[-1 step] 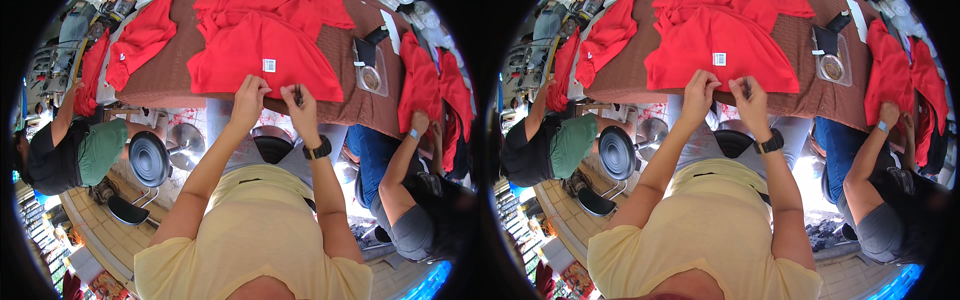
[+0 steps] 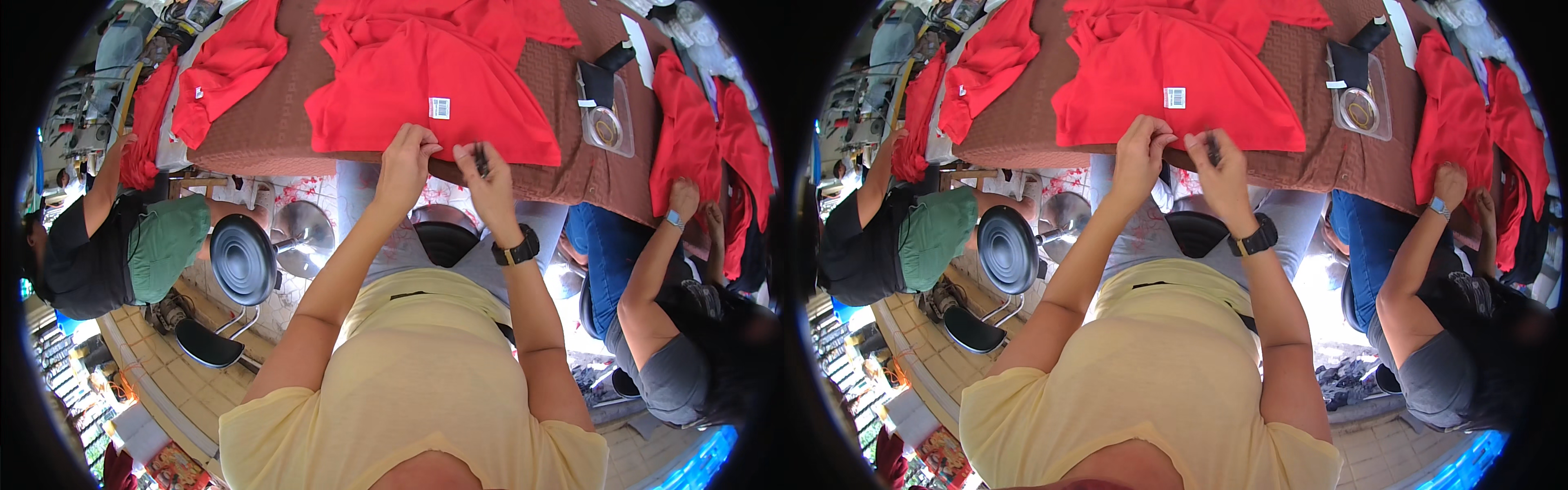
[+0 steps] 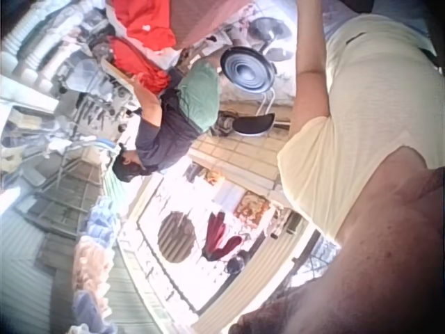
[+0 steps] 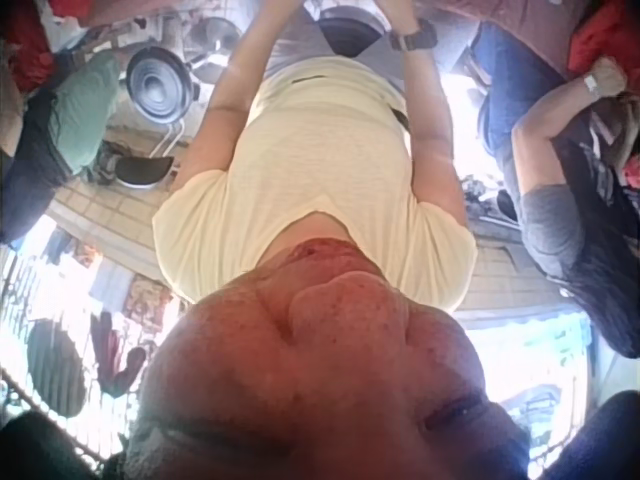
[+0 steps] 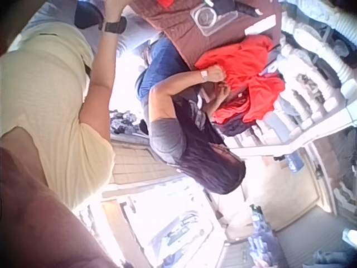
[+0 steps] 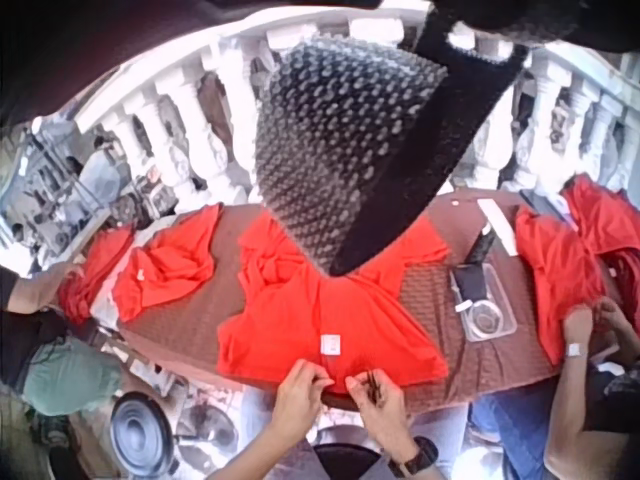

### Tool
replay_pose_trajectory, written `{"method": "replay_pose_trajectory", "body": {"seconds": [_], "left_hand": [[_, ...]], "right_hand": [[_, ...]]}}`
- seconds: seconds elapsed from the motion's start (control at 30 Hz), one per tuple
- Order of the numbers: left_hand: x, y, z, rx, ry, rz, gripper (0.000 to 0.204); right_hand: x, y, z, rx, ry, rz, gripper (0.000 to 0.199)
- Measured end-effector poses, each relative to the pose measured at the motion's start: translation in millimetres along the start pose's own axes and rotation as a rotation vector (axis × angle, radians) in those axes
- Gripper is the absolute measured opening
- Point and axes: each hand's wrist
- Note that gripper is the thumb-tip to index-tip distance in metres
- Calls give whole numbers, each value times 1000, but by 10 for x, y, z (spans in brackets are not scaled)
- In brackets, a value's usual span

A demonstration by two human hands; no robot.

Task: The person picks up and turns over red shirts on a table to check for quality, handling each garment one by one at a workstation.

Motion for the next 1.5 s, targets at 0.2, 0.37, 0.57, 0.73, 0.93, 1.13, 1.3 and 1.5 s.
{"method": "replay_pose_trajectory", "body": {"seconds": [0.2,0.37,0.57,0.73,0.93,1.13,1.3,1.5], "left_hand": [[92,52,-41,-25,-47,-3,9],[95,19,-81,32,-50,-92,6],[105,-54,-126,222,-35,-287,5],[110,-70,-125,294,-49,-435,2],[134,-52,-104,264,-109,-447,6],[155,-35,-89,254,-127,-361,5],[264,-60,-137,102,-82,-216,5],[392,171,-102,184,-146,-91,8]], "right_hand": [[-128,-89,-256,-306,-207,177,33],[-90,-93,-304,-388,-330,357,44],[-172,-153,-254,-399,-359,423,47],[-277,-102,-157,-419,-299,396,46],[-328,-131,-79,-500,-248,475,42],[-370,-38,-32,-475,-255,533,42],[-255,-51,-186,-506,-254,457,44],[-161,-188,-208,-454,-134,387,34]]}}
Point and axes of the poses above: each hand's wrist, its own z-axis towards the middle knuckle, its own x-axis out of the back of the hand, y = z × x, and after that the axes turned 14 degrees about -z, right-handed
